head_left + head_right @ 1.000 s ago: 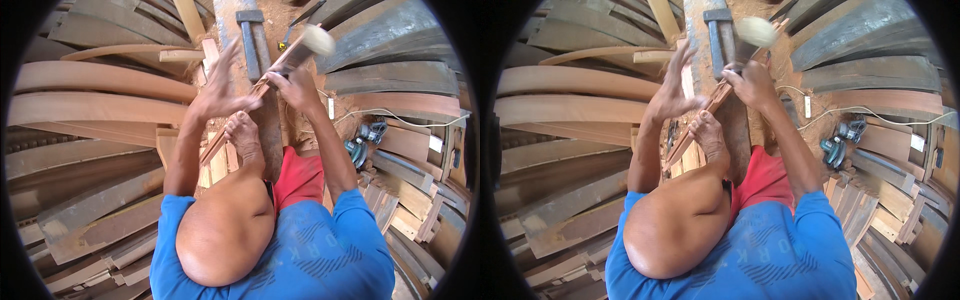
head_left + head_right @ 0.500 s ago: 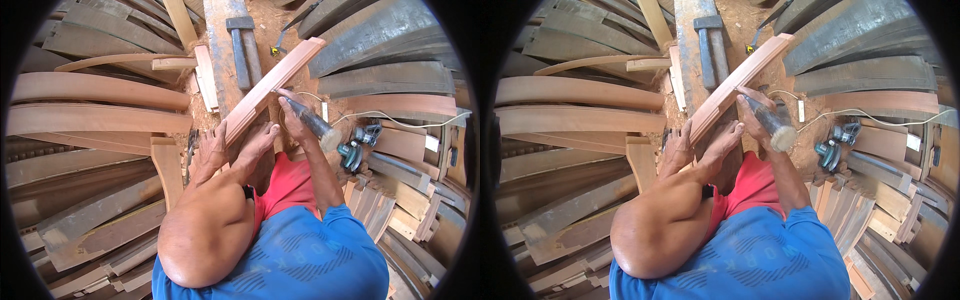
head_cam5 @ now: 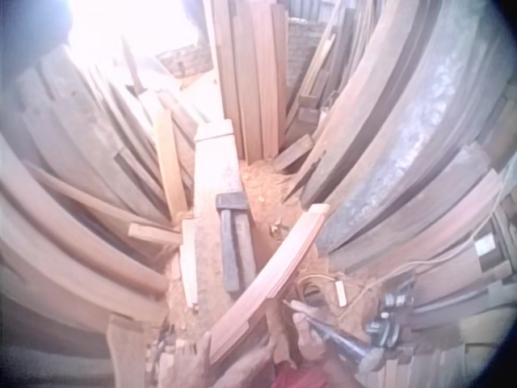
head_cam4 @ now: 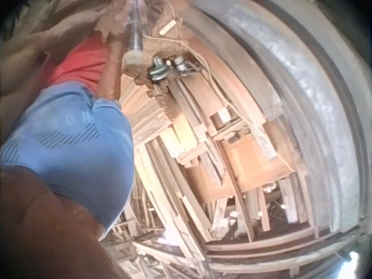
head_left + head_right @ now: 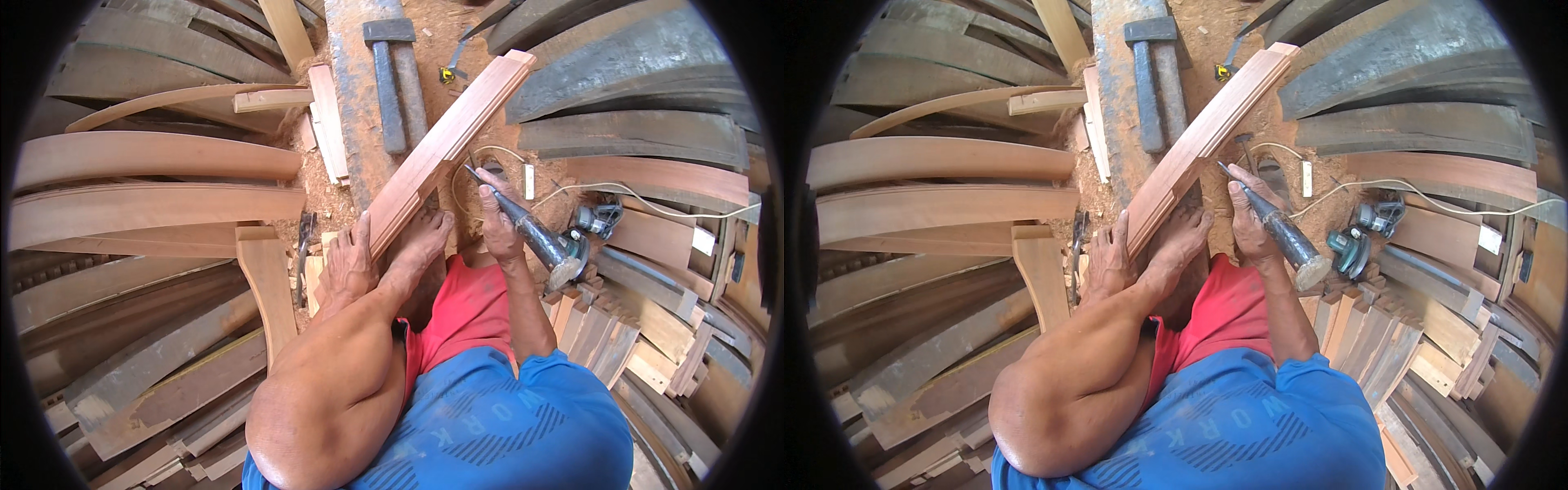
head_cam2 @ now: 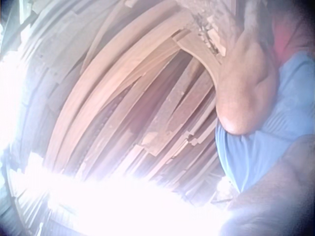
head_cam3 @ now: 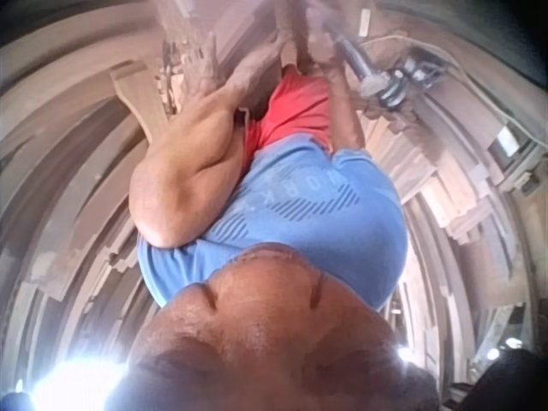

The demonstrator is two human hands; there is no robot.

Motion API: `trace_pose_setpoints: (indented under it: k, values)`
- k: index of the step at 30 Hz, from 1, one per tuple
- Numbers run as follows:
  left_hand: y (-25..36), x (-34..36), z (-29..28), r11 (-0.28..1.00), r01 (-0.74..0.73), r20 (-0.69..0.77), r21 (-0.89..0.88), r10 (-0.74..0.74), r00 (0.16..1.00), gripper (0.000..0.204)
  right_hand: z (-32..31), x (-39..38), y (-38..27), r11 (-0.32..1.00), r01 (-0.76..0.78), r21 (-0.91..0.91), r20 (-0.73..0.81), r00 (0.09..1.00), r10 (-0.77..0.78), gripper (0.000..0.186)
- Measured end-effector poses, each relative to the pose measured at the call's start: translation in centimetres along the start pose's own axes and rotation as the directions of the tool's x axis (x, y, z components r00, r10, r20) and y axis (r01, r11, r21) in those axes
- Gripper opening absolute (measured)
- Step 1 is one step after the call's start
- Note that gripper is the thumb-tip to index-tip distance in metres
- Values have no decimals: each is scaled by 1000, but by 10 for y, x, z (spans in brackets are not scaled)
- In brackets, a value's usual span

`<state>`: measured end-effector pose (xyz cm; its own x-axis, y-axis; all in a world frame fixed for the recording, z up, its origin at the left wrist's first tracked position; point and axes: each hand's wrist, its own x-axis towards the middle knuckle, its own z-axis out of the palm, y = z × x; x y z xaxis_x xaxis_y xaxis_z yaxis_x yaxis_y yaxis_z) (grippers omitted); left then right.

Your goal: The person uses a chisel and mallet to carve a notch in a piece of wood, using their feet to steady the timber on a wooden base. After carving, they fit two pieces of shaped wood together to check the joint.

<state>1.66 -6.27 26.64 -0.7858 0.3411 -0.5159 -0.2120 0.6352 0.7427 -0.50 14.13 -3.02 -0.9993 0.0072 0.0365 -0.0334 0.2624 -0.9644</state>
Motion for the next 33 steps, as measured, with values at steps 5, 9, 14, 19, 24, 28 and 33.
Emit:
trace_pose_setpoints:
  k: [5, 9, 14, 19, 24, 28, 33]
  values:
    - [11, -3, 1, 1000, -7, -3, 12, 7, 1000, 65, 34, 13, -2, 978, 210, 7, 3, 978, -210, 24]
    - [13, -2, -1, 1000, -17, -12, -2, 17, 1000, 62, 58, 34, -5, 896, 385, -222, 55, 922, -383, 26]
    - [9, -15, 0, 999, -46, -38, -2, 46, 998, 58, 73, -1, 7, 790, 474, -389, 247, 880, -406, 27]
    - [9, -21, 6, 996, 66, -104, -63, -72, 992, 56, 59, 15, -7, 895, 406, -186, 209, 906, -368, 25]
    - [18, -4, -3, 999, 49, -53, 11, -49, 997, 56, 66, 47, 11, 811, 457, -364, 119, 887, -446, 25]
    - [10, -11, -4, 999, 31, -42, 15, -30, 999, 56, 78, -5, 7, 805, 516, -294, 265, 853, -450, 26]
    - [8, -9, -2, 999, 41, -51, 23, -39, 998, 57, 64, 35, 6, 844, 463, -269, 181, 885, -428, 29]
